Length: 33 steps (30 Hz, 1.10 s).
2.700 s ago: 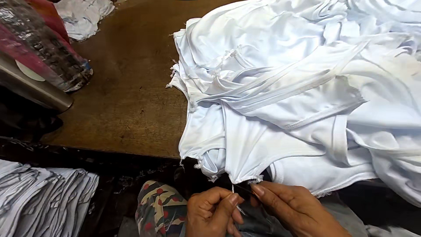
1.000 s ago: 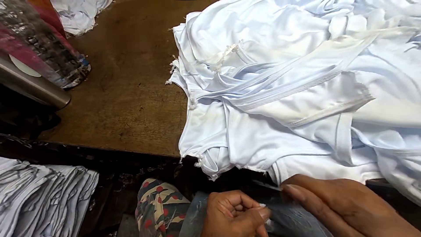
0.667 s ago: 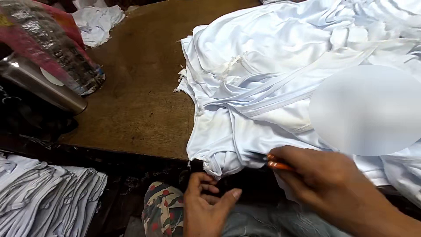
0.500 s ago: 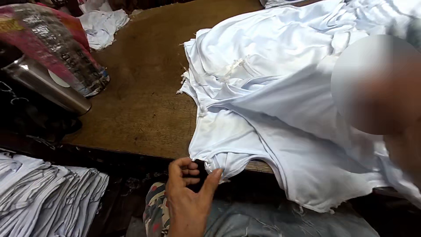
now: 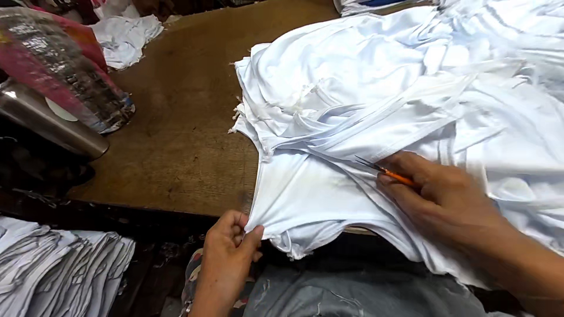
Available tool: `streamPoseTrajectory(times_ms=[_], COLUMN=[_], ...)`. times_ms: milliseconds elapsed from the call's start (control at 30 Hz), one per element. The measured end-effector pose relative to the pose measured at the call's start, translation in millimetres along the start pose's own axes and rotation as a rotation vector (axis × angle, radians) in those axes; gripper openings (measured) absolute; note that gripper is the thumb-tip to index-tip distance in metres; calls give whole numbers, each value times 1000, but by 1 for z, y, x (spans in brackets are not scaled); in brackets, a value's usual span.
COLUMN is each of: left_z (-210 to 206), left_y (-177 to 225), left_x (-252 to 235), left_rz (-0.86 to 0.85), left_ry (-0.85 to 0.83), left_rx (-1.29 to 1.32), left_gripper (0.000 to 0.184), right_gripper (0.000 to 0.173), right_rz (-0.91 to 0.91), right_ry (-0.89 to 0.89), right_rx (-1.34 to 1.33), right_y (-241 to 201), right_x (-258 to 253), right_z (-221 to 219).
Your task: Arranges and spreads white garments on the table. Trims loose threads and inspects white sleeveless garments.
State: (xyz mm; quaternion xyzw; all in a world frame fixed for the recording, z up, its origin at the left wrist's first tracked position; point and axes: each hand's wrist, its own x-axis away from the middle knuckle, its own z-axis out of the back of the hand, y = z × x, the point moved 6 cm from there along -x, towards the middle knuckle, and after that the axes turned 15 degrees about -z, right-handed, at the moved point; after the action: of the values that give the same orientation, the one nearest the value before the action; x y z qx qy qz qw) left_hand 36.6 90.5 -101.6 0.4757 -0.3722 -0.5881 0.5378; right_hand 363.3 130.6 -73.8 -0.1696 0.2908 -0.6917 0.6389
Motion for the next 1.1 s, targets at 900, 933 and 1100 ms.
streamPoseTrajectory(times_ms=[900, 933, 1100], left_z=[-75, -64, -63], left_y=[59, 45, 2], left_x=[11, 9, 34], left_rz=[-47, -30, 252], left_ry=[-456, -399, -155], left_rx=[381, 305, 551], left_gripper=[12, 12, 17], right_gripper=[30, 30, 29], right_rz=[-124, -74, -94], right_ry=[-151, -160, -66], right_rx=[-406, -355, -121], right_y=[16, 14, 30], right_x=[53, 54, 44], right_z=[92, 82, 32])
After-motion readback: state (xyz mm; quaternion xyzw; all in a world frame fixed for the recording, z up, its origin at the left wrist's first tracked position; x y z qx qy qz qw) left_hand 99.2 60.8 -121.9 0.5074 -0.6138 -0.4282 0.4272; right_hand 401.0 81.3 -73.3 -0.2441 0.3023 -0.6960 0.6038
